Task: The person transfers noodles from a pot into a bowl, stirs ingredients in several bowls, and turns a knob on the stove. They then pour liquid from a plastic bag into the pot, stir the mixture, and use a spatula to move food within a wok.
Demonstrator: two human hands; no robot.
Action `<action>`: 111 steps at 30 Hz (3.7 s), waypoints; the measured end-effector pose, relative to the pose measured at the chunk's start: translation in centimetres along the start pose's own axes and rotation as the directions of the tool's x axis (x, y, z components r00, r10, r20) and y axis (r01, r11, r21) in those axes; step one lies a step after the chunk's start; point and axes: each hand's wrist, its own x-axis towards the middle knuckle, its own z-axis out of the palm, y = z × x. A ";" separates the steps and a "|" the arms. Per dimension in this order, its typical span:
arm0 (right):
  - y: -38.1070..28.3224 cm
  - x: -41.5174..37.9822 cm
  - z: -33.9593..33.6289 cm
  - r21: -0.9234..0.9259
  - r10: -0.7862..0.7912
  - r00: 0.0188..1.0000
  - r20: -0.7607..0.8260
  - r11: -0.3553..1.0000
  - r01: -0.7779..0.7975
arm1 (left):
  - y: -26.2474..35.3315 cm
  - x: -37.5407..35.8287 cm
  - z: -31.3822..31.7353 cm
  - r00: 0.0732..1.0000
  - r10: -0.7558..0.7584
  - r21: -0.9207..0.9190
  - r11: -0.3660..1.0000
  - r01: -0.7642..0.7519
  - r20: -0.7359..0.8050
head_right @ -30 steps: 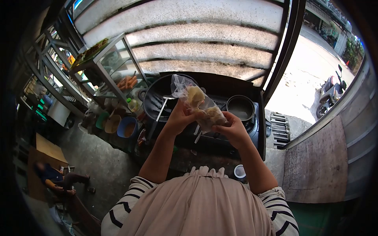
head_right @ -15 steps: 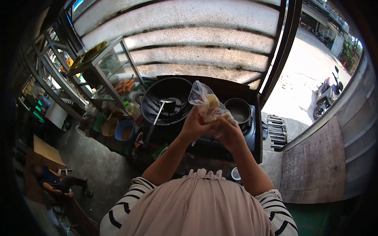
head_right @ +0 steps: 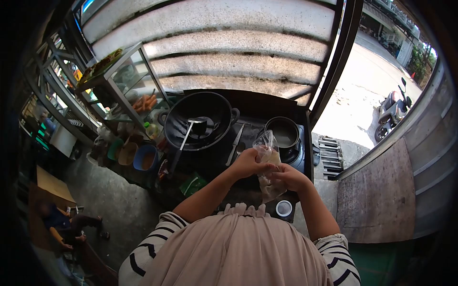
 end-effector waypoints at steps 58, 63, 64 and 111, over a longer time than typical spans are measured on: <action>-17.9 11.3 -10.9 -0.889 0.081 0.898 -0.433 -0.200 -0.411 | -1.1 -6.6 -7.8 0.901 -0.168 -0.328 0.944 0.030 -0.401; -18.2 11.6 -10.6 -0.870 -0.005 0.896 -0.443 -0.238 -0.432 | -0.6 -6.8 -8.0 0.900 -0.166 -0.305 0.952 0.039 -0.402; -18.1 11.8 -11.4 -0.870 -0.006 0.897 -0.442 -0.239 -0.430 | -0.7 -6.8 -8.0 0.900 -0.164 -0.304 0.952 0.037 -0.404; -16.5 11.6 -13.0 -0.941 -0.091 0.953 -0.290 -0.156 -0.301 | -1.6 -6.9 -8.1 0.904 -0.145 -0.274 0.961 0.032 -0.401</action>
